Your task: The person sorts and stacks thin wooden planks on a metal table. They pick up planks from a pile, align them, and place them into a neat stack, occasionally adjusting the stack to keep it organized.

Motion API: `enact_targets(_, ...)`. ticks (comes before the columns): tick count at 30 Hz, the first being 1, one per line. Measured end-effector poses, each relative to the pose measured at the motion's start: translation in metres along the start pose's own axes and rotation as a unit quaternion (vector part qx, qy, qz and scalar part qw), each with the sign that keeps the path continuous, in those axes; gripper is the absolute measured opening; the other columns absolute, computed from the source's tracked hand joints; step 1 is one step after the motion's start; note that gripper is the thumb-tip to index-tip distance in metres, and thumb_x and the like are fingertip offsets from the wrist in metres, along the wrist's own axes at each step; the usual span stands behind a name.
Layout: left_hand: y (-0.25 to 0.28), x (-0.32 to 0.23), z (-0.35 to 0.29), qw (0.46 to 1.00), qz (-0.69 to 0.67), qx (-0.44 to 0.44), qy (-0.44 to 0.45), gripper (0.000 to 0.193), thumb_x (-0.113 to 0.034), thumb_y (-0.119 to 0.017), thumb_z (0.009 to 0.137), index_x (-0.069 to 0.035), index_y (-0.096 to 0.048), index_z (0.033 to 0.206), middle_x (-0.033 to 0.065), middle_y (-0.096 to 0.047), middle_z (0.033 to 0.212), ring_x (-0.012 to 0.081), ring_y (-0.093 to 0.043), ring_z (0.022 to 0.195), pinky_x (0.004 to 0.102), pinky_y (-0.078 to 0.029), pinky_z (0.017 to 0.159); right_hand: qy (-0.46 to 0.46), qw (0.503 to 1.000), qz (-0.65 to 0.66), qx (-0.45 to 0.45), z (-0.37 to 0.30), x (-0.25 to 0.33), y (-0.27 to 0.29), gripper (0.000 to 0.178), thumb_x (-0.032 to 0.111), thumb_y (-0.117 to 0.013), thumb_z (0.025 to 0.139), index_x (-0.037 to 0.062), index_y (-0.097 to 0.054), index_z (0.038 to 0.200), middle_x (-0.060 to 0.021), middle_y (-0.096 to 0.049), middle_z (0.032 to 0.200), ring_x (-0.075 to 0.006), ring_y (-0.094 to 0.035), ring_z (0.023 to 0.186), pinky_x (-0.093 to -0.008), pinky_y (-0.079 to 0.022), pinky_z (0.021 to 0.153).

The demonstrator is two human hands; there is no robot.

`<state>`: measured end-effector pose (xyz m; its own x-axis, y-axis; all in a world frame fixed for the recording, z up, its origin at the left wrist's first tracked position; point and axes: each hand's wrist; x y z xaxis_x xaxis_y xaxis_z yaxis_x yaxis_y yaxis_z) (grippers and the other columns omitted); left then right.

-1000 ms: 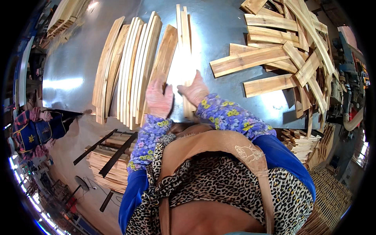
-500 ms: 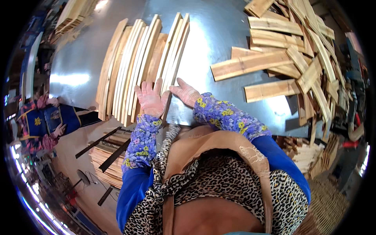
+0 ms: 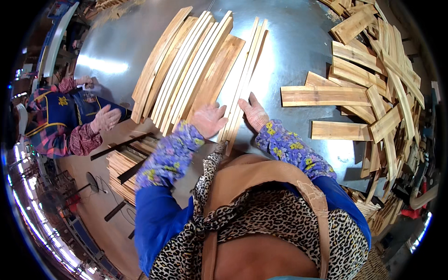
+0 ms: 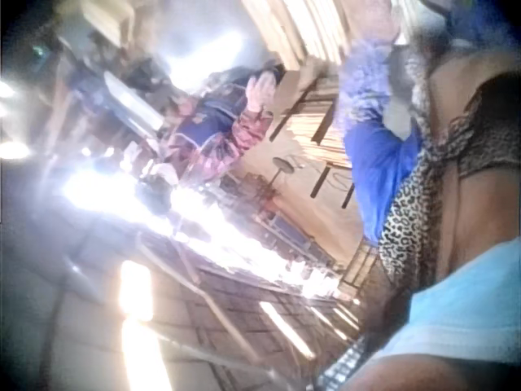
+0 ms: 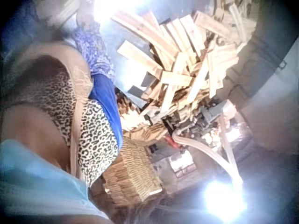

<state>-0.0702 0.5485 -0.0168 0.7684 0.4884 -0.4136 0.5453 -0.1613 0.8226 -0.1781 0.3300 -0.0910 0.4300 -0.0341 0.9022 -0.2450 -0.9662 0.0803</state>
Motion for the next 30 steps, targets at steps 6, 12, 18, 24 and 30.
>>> enact_targets(6,0.068,-0.001,-0.009,0.891,0.353,0.264,-0.109,0.081,-0.071,-0.044,0.108,-0.003,-0.080,0.131,0.0106,-0.072,0.139,0.0371,-0.048,0.151,0.0585,-0.010,0.137,-0.014,0.997,-0.079,-0.005,0.010,-0.020,-0.001,0.104,0.060,-0.066,0.105,-0.0126,-0.028,0.169,-0.0347,-0.058,0.157,-0.0417,-0.055,0.149,-0.0414,-0.041,0.125)
enact_targets(12,0.095,0.028,-0.042,0.945,0.294,0.094,0.106,0.069,-0.060,-0.048,0.108,-0.002,-0.078,0.129,0.0142,-0.069,0.141,0.0347,-0.050,0.148,0.0564,-0.021,0.133,-0.053,0.988,-0.143,0.014,0.015,0.060,-0.053,0.097,0.056,-0.067,0.105,-0.0143,-0.035,0.165,-0.0361,-0.060,0.153,-0.0438,-0.058,0.147,-0.0438,-0.044,0.124)
enact_targets(18,0.071,0.071,-0.074,0.947,0.098,-0.246,0.184,0.036,-0.038,-0.069,0.098,-0.011,-0.076,0.120,0.0119,-0.070,0.133,0.0336,-0.059,0.134,0.0506,-0.045,0.116,-0.109,0.985,-0.131,-0.008,0.047,0.088,-0.093,0.068,0.038,-0.067,0.102,-0.0121,-0.055,0.147,-0.0354,-0.069,0.136,-0.0439,-0.067,0.130,-0.0462,-0.053,0.112)
enact_targets(24,0.066,0.070,-0.075,0.935,0.035,-0.330,0.123,0.040,-0.030,-0.075,0.091,-0.008,-0.075,0.124,0.0157,-0.070,0.133,0.0368,-0.059,0.135,0.0544,-0.044,0.120,0.015,0.997,-0.003,-0.074,0.019,0.054,-0.046,0.054,0.010,-0.061,0.091,-0.0050,-0.062,0.143,-0.0224,-0.075,0.128,-0.0304,-0.073,0.115,-0.0395,-0.057,0.105)
enact_targets(30,0.175,0.061,-0.025,0.861,0.333,-0.280,-0.264,0.062,-0.017,-0.062,0.098,-0.024,-0.055,0.159,0.0149,-0.066,0.145,0.0345,-0.060,0.139,0.0642,-0.036,0.127,0.150,0.934,-0.191,0.261,0.039,0.186,-0.001,0.050,0.016,-0.058,0.092,0.0043,-0.070,0.139,-0.0214,-0.079,0.117,-0.0301,-0.078,0.104,-0.0412,-0.062,0.097)
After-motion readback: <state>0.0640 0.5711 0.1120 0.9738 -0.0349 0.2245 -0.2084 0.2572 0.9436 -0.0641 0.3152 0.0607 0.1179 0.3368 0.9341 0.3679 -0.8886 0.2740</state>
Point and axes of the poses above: each hand's wrist, its own z-axis towards the middle knuckle, its own y-axis out of the back of the hand, x = y × z
